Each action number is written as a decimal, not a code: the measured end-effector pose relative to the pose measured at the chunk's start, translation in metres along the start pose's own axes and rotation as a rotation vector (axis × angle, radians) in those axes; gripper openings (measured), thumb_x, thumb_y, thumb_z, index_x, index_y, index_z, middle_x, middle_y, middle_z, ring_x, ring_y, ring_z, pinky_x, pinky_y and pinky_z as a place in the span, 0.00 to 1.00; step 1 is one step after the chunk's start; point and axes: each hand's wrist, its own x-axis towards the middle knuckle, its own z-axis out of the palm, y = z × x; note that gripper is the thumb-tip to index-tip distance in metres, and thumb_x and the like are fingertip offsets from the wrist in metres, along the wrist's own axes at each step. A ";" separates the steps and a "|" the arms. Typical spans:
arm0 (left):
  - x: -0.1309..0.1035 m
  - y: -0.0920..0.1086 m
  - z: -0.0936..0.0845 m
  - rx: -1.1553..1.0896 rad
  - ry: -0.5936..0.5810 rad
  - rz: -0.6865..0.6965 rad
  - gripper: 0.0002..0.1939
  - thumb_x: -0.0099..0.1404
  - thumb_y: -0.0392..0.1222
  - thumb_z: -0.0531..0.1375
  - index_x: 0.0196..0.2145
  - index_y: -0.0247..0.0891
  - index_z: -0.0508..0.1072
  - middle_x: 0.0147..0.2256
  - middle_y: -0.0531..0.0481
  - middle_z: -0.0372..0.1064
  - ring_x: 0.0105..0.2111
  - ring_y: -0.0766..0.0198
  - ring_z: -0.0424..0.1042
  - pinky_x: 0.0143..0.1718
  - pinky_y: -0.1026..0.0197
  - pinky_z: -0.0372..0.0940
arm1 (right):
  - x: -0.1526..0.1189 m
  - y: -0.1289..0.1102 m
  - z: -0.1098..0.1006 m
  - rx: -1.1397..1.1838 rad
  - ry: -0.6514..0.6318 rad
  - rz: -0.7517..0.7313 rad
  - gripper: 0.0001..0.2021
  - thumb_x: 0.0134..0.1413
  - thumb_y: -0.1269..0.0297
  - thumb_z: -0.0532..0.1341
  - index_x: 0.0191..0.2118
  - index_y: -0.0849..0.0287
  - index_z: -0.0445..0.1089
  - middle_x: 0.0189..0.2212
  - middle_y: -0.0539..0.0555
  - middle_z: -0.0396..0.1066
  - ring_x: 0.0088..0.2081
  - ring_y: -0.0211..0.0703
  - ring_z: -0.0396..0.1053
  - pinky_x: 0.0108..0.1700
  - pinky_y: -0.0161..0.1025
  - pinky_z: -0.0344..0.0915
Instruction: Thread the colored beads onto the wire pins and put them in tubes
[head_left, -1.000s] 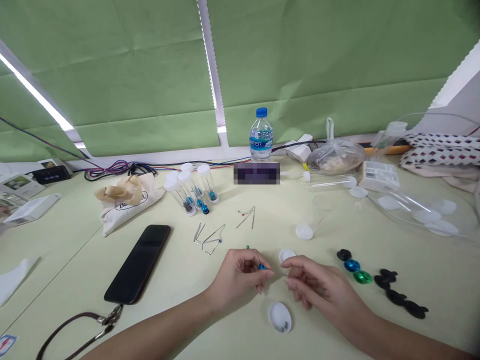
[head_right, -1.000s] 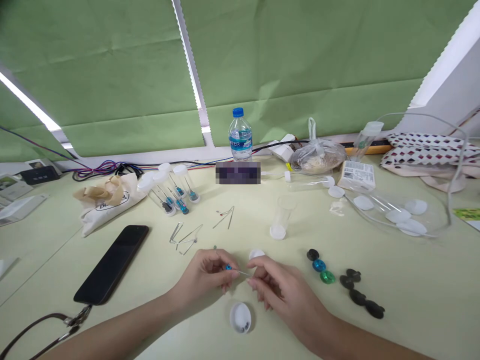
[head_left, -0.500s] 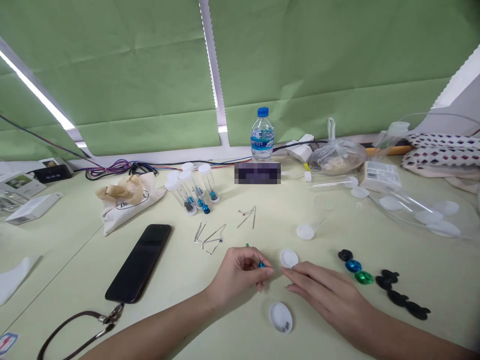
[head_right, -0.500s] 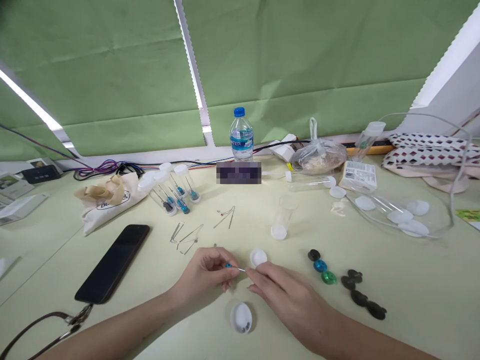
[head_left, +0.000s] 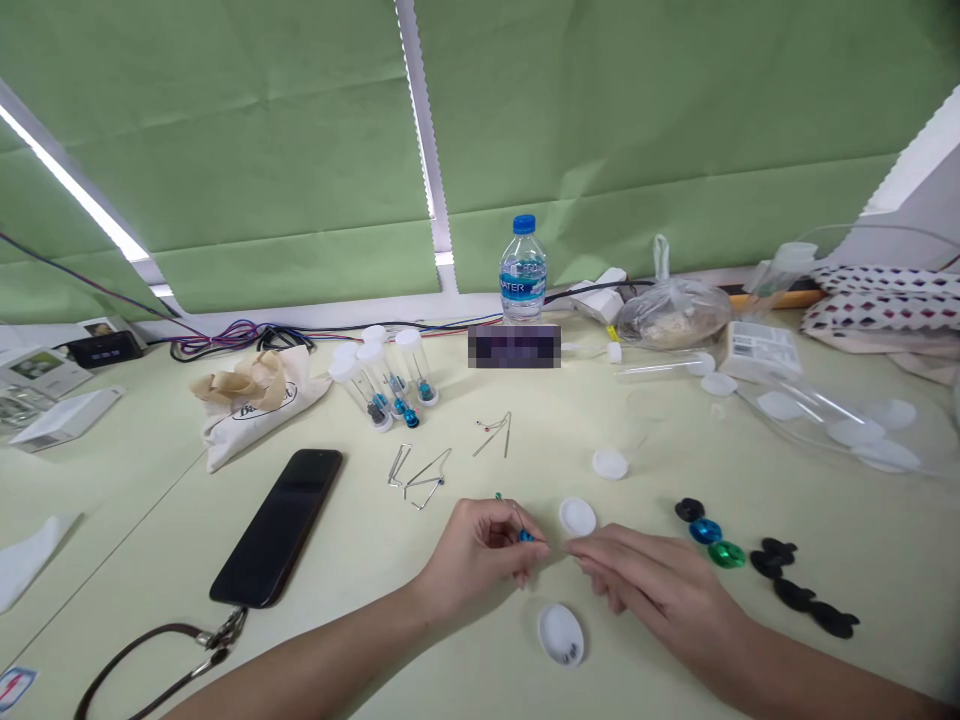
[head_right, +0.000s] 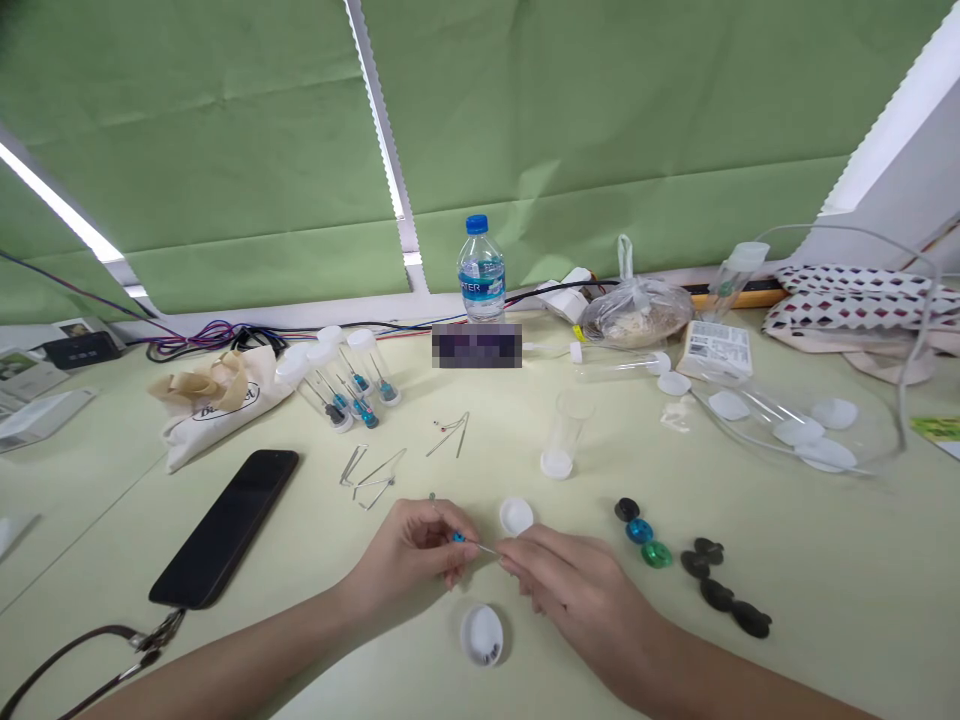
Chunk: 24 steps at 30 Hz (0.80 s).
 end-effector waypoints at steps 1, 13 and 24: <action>0.000 0.000 0.000 -0.004 -0.005 0.005 0.08 0.55 0.41 0.67 0.27 0.32 0.75 0.20 0.53 0.67 0.18 0.72 0.63 0.23 0.65 0.61 | -0.002 0.002 0.002 0.020 0.000 0.017 0.14 0.68 0.67 0.47 0.46 0.57 0.69 0.25 0.50 0.68 0.22 0.34 0.67 0.23 0.29 0.68; 0.002 0.003 -0.002 -0.061 -0.006 -0.023 0.09 0.55 0.41 0.67 0.27 0.32 0.75 0.19 0.52 0.68 0.18 0.71 0.65 0.23 0.66 0.61 | 0.007 -0.007 -0.021 -0.746 0.013 -0.509 0.17 0.64 0.77 0.47 0.44 0.67 0.73 0.39 0.62 0.77 0.39 0.49 0.74 0.40 0.43 0.70; 0.001 0.005 0.000 -0.060 -0.017 -0.051 0.11 0.50 0.41 0.70 0.27 0.32 0.75 0.20 0.52 0.68 0.19 0.70 0.68 0.22 0.66 0.64 | 0.005 -0.007 -0.020 -0.758 0.034 -0.581 0.20 0.63 0.79 0.45 0.41 0.67 0.75 0.36 0.61 0.79 0.39 0.49 0.73 0.40 0.44 0.69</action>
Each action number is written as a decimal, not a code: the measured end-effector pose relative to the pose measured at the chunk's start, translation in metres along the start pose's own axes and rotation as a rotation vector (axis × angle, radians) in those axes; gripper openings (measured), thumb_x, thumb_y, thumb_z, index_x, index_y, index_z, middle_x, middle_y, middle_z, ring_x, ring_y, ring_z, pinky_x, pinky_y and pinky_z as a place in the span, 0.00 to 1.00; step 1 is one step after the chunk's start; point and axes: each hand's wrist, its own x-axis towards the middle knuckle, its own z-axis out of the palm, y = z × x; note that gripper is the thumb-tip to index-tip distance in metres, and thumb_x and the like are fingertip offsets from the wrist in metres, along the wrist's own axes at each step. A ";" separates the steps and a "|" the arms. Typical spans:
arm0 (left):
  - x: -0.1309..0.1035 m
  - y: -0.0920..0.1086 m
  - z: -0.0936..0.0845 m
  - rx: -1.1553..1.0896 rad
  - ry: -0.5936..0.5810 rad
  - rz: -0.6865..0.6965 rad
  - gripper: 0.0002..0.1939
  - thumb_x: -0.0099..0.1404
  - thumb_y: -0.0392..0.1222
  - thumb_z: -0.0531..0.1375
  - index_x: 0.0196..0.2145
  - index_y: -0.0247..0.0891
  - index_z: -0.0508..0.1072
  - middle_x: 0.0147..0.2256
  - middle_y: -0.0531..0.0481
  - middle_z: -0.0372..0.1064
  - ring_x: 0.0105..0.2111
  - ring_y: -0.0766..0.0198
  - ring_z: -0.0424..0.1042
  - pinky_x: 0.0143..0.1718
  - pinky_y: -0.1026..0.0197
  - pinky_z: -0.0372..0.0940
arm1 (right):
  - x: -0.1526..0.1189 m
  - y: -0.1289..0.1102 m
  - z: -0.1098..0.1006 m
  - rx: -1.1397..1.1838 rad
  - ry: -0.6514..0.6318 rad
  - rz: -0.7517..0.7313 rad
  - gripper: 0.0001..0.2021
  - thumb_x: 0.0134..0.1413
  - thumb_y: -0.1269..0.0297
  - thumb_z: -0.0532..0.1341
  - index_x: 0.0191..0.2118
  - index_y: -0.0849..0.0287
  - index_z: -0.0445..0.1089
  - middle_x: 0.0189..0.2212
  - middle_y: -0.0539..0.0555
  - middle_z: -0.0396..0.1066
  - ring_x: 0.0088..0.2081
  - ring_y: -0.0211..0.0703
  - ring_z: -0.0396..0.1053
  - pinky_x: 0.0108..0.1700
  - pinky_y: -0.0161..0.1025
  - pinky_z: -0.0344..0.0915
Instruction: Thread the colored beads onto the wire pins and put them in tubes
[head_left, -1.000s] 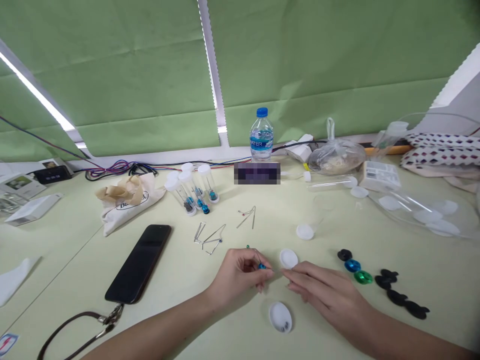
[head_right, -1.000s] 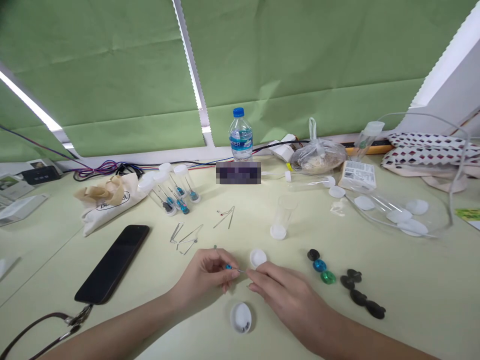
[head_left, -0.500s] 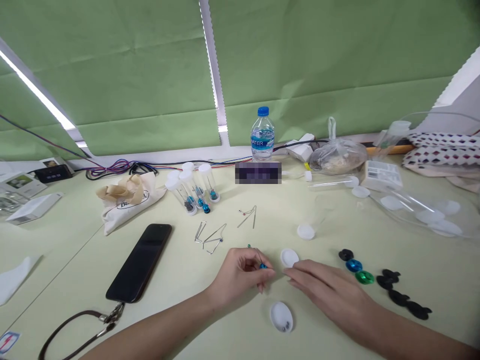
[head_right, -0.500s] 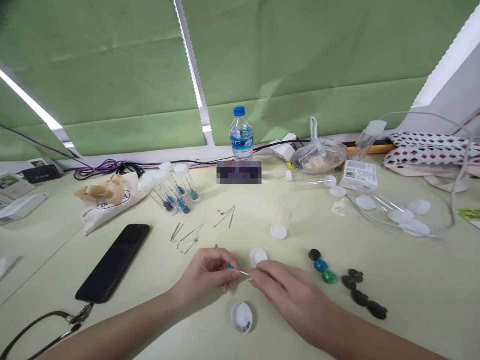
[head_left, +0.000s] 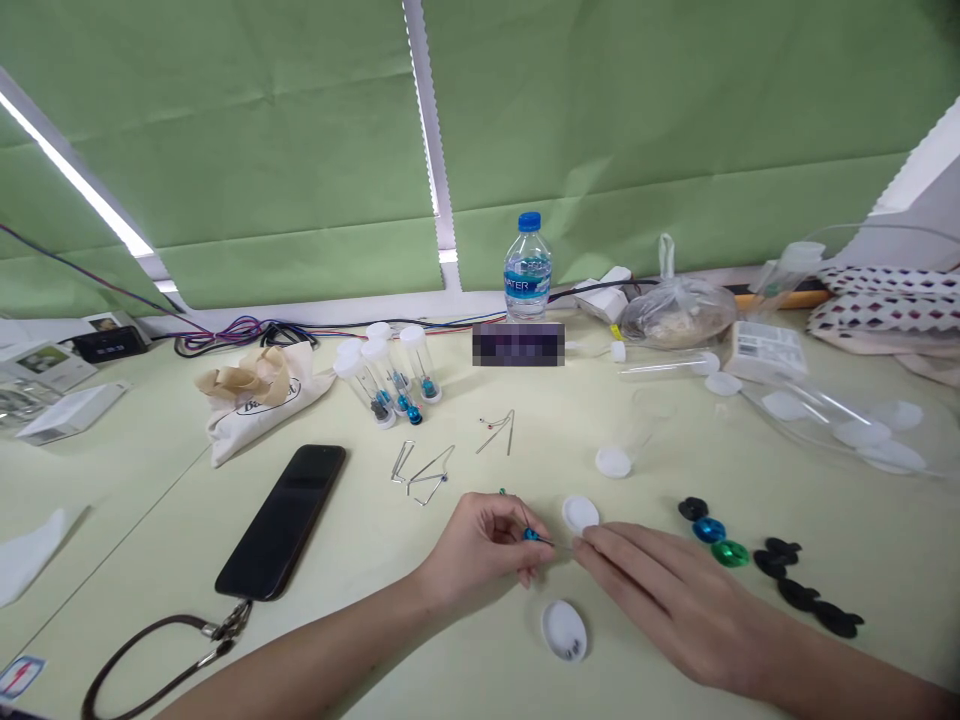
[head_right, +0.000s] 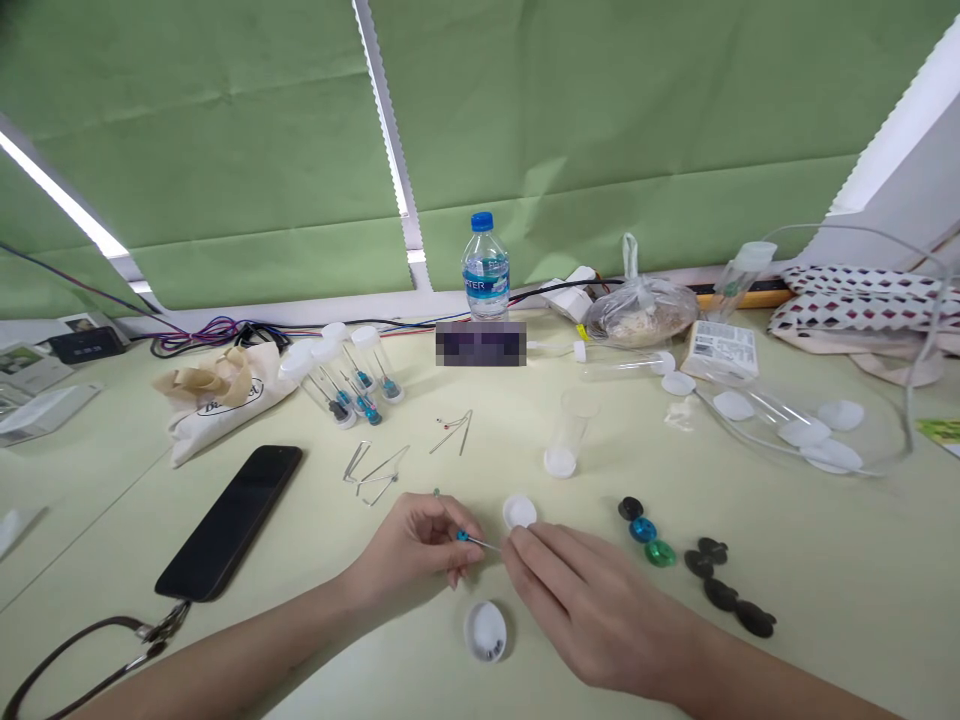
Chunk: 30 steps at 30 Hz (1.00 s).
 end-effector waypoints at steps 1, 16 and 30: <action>0.000 0.000 0.000 -0.008 0.002 -0.003 0.11 0.50 0.40 0.70 0.27 0.32 0.75 0.20 0.52 0.68 0.19 0.70 0.68 0.22 0.66 0.64 | 0.000 0.000 0.000 0.004 -0.001 0.010 0.20 0.63 0.79 0.44 0.42 0.66 0.74 0.36 0.61 0.78 0.39 0.48 0.73 0.40 0.43 0.69; -0.001 0.000 0.002 0.009 0.006 0.005 0.10 0.50 0.40 0.70 0.27 0.32 0.75 0.20 0.52 0.68 0.19 0.70 0.67 0.23 0.65 0.65 | -0.005 -0.009 0.016 0.463 -0.011 0.402 0.12 0.64 0.74 0.51 0.41 0.60 0.72 0.31 0.55 0.75 0.29 0.41 0.73 0.30 0.36 0.71; -0.004 -0.004 0.002 0.064 0.001 0.070 0.09 0.53 0.41 0.68 0.27 0.33 0.75 0.24 0.51 0.70 0.20 0.71 0.64 0.24 0.64 0.62 | 0.008 -0.012 0.019 1.603 -0.299 1.207 0.19 0.61 0.52 0.56 0.26 0.61 0.68 0.17 0.47 0.68 0.16 0.31 0.66 0.19 0.28 0.65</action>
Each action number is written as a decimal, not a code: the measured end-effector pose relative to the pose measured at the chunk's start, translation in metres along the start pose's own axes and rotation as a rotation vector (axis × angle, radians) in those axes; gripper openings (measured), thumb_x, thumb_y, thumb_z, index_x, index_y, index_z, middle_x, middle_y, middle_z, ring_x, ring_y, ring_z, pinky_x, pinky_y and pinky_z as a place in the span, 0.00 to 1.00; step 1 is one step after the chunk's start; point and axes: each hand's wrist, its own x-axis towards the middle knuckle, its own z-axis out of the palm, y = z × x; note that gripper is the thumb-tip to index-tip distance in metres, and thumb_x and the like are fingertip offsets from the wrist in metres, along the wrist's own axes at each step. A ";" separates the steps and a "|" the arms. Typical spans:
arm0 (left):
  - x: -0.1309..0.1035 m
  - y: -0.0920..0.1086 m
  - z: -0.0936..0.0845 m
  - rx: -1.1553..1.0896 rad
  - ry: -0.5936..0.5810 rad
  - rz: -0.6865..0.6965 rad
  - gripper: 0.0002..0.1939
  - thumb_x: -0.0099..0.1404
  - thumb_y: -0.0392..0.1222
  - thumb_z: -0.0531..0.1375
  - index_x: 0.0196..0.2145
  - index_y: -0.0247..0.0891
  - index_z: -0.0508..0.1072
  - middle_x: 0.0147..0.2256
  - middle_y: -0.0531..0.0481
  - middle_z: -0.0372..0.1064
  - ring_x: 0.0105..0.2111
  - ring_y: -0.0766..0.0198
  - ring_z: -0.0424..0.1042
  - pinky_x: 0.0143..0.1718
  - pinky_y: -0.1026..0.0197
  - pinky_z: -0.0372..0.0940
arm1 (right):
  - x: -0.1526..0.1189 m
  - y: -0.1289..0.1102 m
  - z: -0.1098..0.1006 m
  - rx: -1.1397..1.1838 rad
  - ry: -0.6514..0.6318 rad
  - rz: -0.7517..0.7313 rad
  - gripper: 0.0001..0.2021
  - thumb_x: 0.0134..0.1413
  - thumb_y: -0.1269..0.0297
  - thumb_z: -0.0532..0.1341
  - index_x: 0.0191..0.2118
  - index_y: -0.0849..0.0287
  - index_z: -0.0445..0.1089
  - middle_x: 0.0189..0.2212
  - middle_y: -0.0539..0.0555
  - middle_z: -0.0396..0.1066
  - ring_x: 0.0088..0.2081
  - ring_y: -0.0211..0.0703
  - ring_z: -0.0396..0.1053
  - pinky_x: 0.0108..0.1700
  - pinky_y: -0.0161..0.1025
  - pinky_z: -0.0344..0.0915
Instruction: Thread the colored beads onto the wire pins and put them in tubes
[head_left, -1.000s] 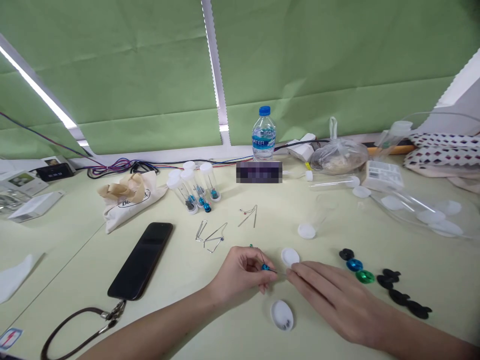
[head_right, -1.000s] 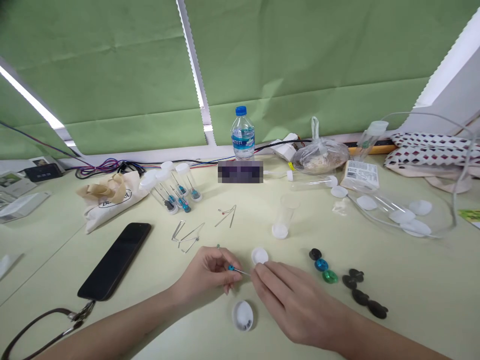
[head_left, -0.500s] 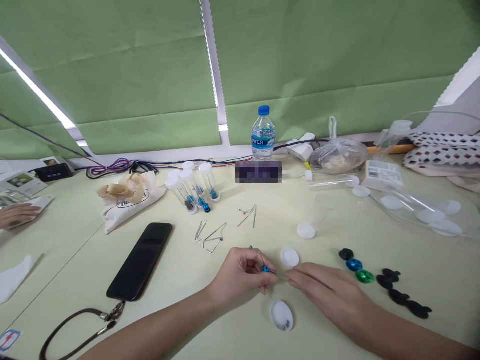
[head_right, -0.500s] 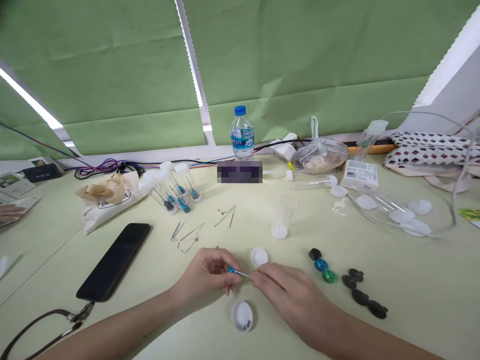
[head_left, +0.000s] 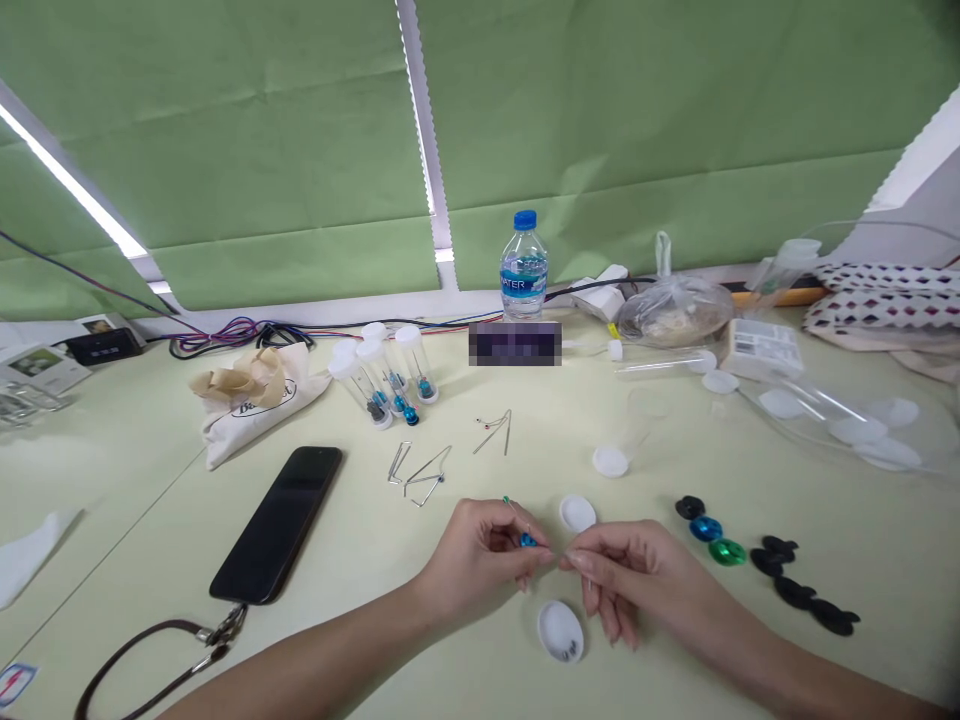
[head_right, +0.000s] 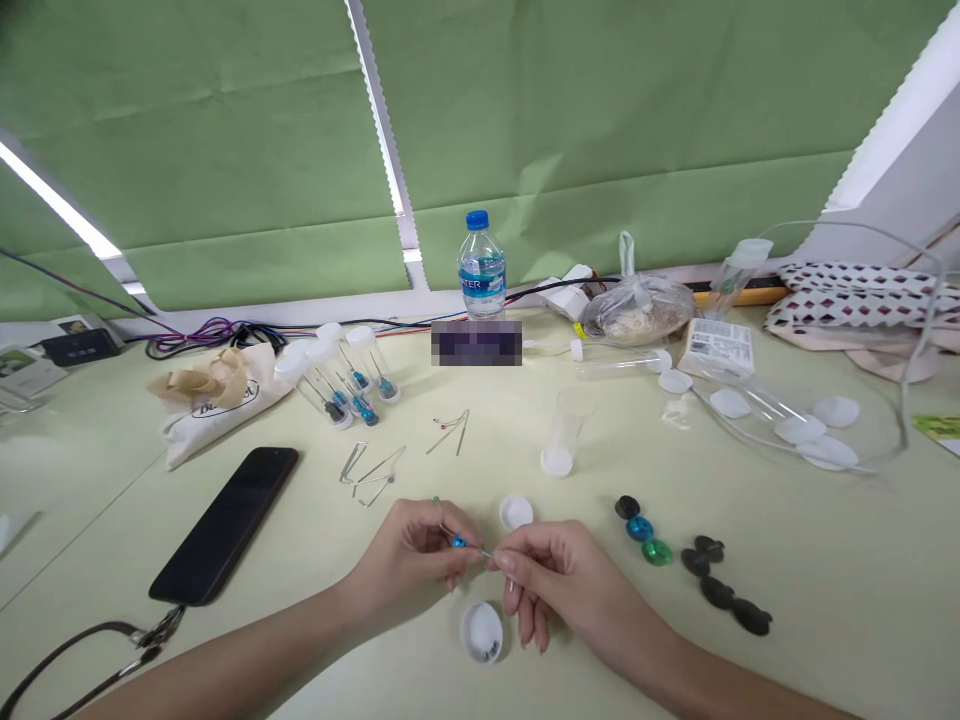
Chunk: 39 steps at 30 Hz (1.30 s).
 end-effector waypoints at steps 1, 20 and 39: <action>0.000 0.001 0.000 -0.002 0.006 -0.007 0.09 0.53 0.41 0.68 0.26 0.33 0.75 0.24 0.51 0.70 0.19 0.71 0.64 0.24 0.64 0.62 | -0.001 0.000 -0.002 -0.097 0.012 -0.037 0.20 0.63 0.53 0.54 0.26 0.61 0.69 0.17 0.48 0.68 0.16 0.32 0.66 0.19 0.29 0.65; 0.000 -0.002 0.000 -0.006 0.043 -0.044 0.09 0.52 0.41 0.69 0.27 0.33 0.76 0.18 0.55 0.66 0.17 0.73 0.63 0.21 0.67 0.61 | -0.001 0.001 -0.008 -1.124 0.240 -0.661 0.17 0.68 0.69 0.46 0.31 0.59 0.67 0.23 0.51 0.69 0.22 0.38 0.67 0.25 0.35 0.61; 0.002 -0.004 -0.002 -0.099 0.002 -0.077 0.09 0.49 0.35 0.69 0.30 0.32 0.76 0.19 0.53 0.70 0.18 0.70 0.67 0.21 0.66 0.64 | 0.004 0.008 -0.014 -1.120 0.345 -0.868 0.14 0.66 0.71 0.50 0.31 0.60 0.68 0.21 0.50 0.68 0.20 0.36 0.64 0.22 0.35 0.58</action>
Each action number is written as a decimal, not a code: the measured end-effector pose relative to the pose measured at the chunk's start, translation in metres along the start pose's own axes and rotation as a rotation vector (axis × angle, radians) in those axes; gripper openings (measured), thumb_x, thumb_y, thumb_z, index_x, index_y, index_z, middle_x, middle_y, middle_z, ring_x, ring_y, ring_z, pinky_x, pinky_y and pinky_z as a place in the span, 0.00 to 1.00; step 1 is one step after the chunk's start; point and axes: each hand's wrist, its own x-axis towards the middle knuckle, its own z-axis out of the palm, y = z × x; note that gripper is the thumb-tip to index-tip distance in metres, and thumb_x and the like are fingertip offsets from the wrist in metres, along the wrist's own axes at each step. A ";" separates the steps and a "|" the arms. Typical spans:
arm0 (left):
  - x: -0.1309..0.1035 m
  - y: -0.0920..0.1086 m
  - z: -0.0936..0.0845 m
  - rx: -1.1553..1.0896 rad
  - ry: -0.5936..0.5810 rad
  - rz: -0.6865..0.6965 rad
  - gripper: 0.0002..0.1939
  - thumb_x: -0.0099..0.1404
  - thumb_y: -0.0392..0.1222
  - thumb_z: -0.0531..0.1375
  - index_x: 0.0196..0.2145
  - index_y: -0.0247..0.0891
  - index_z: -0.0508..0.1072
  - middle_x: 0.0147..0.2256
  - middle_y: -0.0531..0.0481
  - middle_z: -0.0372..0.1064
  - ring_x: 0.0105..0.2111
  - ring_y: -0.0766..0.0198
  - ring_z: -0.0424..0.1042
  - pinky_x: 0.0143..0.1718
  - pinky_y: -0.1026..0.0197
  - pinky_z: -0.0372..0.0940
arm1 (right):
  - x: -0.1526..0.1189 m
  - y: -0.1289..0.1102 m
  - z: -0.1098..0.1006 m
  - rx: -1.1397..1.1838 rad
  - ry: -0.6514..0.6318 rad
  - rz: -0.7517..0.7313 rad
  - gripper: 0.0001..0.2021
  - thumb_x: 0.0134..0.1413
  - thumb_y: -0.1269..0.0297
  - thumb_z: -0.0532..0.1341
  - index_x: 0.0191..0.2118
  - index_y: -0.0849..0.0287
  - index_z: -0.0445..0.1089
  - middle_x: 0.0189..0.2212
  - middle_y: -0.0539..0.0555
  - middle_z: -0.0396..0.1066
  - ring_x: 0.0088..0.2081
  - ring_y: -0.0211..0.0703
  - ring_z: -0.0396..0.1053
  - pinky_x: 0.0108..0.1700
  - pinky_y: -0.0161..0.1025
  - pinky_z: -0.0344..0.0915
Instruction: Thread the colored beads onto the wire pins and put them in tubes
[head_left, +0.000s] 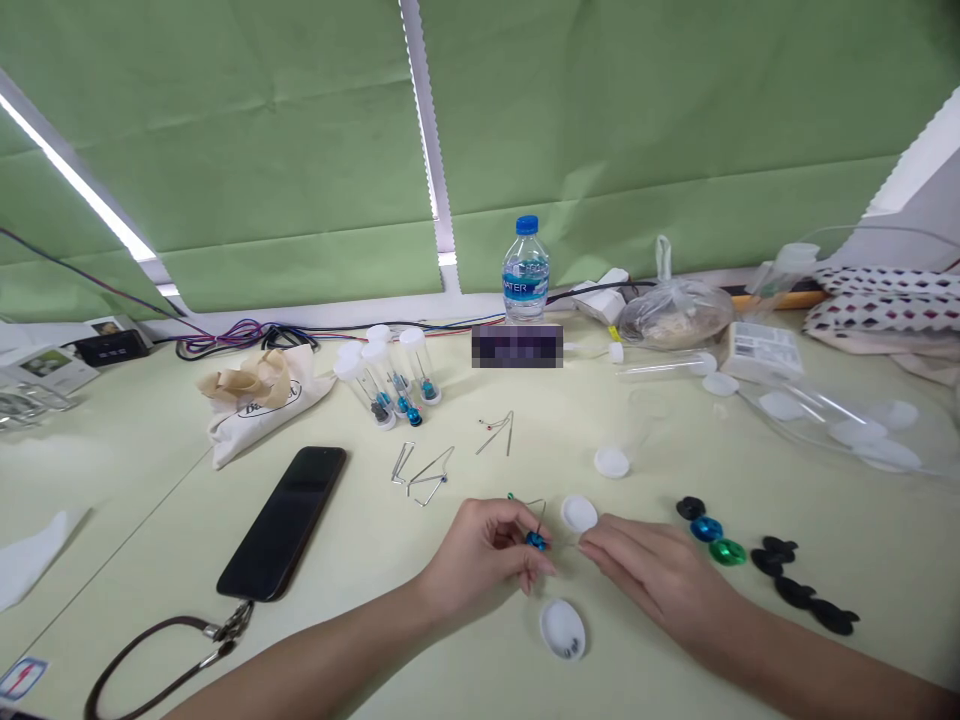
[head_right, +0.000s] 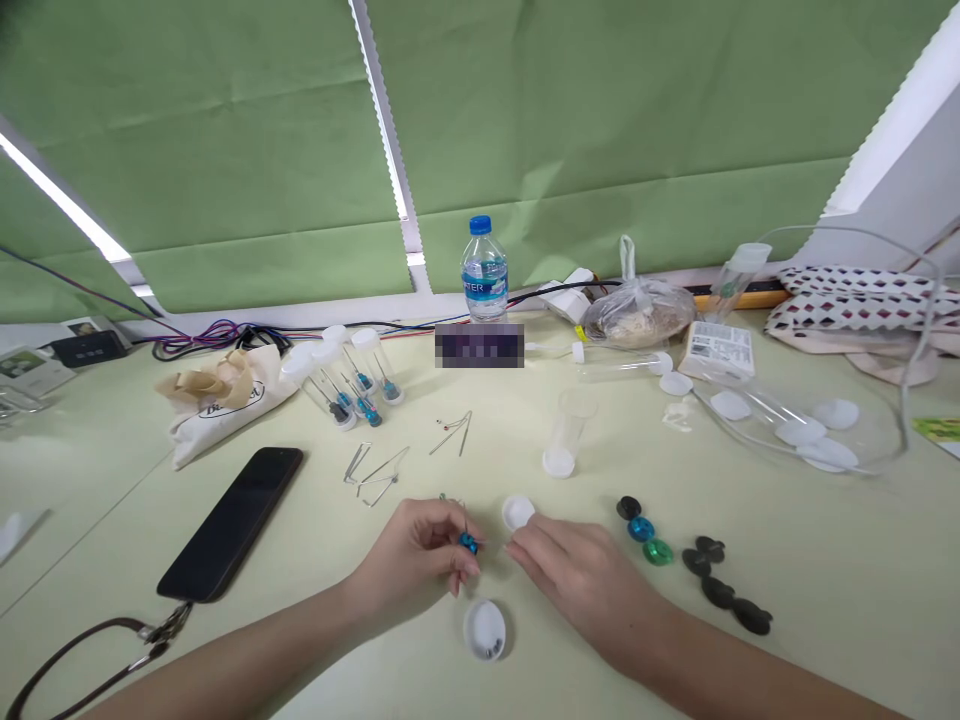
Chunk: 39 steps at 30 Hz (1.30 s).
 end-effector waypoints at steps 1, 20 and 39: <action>0.000 0.001 0.000 -0.001 0.006 0.002 0.09 0.48 0.35 0.69 0.29 0.33 0.76 0.19 0.53 0.70 0.18 0.70 0.67 0.21 0.66 0.63 | 0.001 0.001 0.000 0.017 0.006 0.005 0.13 0.66 0.71 0.50 0.32 0.60 0.69 0.22 0.50 0.68 0.20 0.36 0.65 0.22 0.34 0.59; 0.006 0.020 -0.009 -0.144 0.015 0.209 0.15 0.63 0.43 0.61 0.46 0.35 0.74 0.39 0.42 0.72 0.31 0.65 0.68 0.38 0.60 0.62 | 0.000 -0.007 -0.002 0.247 0.002 0.028 0.08 0.63 0.74 0.53 0.40 0.58 0.68 0.29 0.53 0.68 0.27 0.38 0.66 0.28 0.34 0.63; 0.009 0.023 -0.011 -0.040 0.085 0.259 0.11 0.59 0.42 0.64 0.38 0.34 0.77 0.34 0.48 0.69 0.30 0.68 0.65 0.37 0.62 0.60 | -0.003 -0.011 0.008 0.069 -0.282 0.020 0.10 0.66 0.71 0.50 0.40 0.59 0.68 0.33 0.54 0.68 0.31 0.43 0.69 0.33 0.38 0.66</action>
